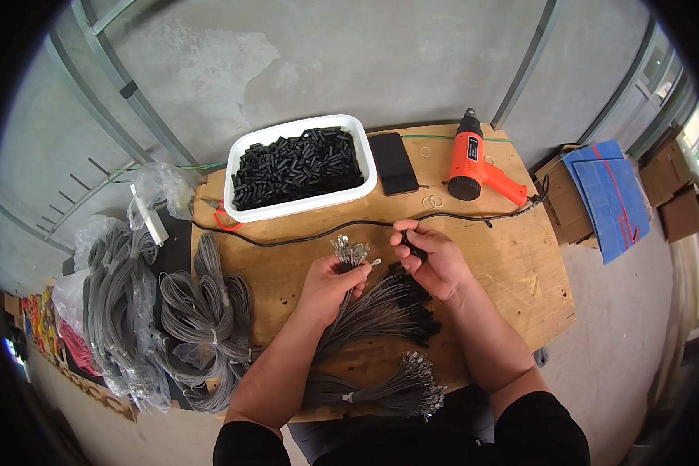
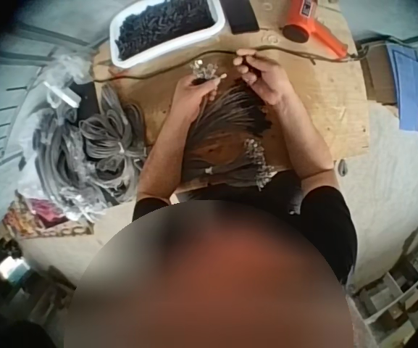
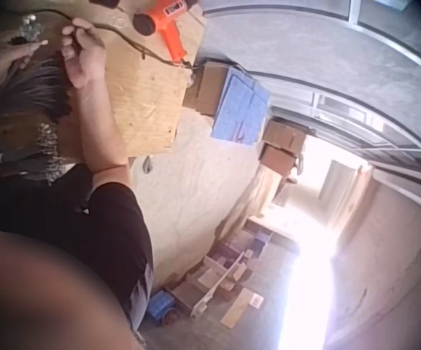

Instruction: Manually sliding heat-shrink tubing pieces onto the terminals of multiple wire cables at a factory workstation.

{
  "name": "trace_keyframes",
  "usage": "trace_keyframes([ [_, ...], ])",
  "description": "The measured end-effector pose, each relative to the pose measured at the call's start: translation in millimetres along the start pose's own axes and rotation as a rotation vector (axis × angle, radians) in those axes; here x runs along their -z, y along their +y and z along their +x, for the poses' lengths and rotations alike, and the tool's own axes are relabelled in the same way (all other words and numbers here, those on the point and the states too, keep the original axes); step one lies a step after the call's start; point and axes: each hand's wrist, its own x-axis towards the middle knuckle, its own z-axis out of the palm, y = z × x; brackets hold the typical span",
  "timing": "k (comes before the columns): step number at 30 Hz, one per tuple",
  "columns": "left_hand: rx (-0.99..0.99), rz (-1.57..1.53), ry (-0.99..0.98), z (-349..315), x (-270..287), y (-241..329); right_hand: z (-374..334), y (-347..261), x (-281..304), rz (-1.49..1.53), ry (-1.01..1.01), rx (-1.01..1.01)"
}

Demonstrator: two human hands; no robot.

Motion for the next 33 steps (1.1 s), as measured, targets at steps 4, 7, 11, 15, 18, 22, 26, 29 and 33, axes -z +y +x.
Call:
trace_keyframes([
  [4,-0.017,0.008,0.003,0.0,2.0,-0.7,1.8,1.2,3.4,0.019,-0.027,0.009],
  [7,-0.022,0.0,-0.001,1.0,2.4,-0.6,0.4,-1.9,4.8,-0.002,-0.073,-0.006],
  [11,-0.027,-0.013,-0.016,0.4,3.2,0.0,-4.8,-2.0,-7.6,-0.081,-0.045,0.002],
  [15,-0.059,-0.033,-0.027,0.4,4.8,-0.6,-5.5,3.7,-10.4,-0.199,-0.041,0.016],
  [18,-0.063,-0.022,-0.036,-1.1,4.7,0.8,-6.2,8.2,-10.9,-0.274,-0.015,0.086],
  [22,-0.063,-0.038,-0.039,-1.6,4.3,1.3,-7.5,9.8,-12.7,-0.384,0.016,0.091],
  [26,-0.063,-0.042,-0.058,-2.5,5.5,2.4,-7.7,14.5,-13.5,-0.433,0.026,0.104],
  [29,-0.052,-0.048,-0.047,-3.6,3.5,3.9,-9.0,17.4,-15.0,-0.468,0.028,0.14],
  [33,-0.05,-0.054,-0.034,-3.4,3.8,3.1,-9.9,20.9,-17.0,-0.546,0.047,0.199],
])
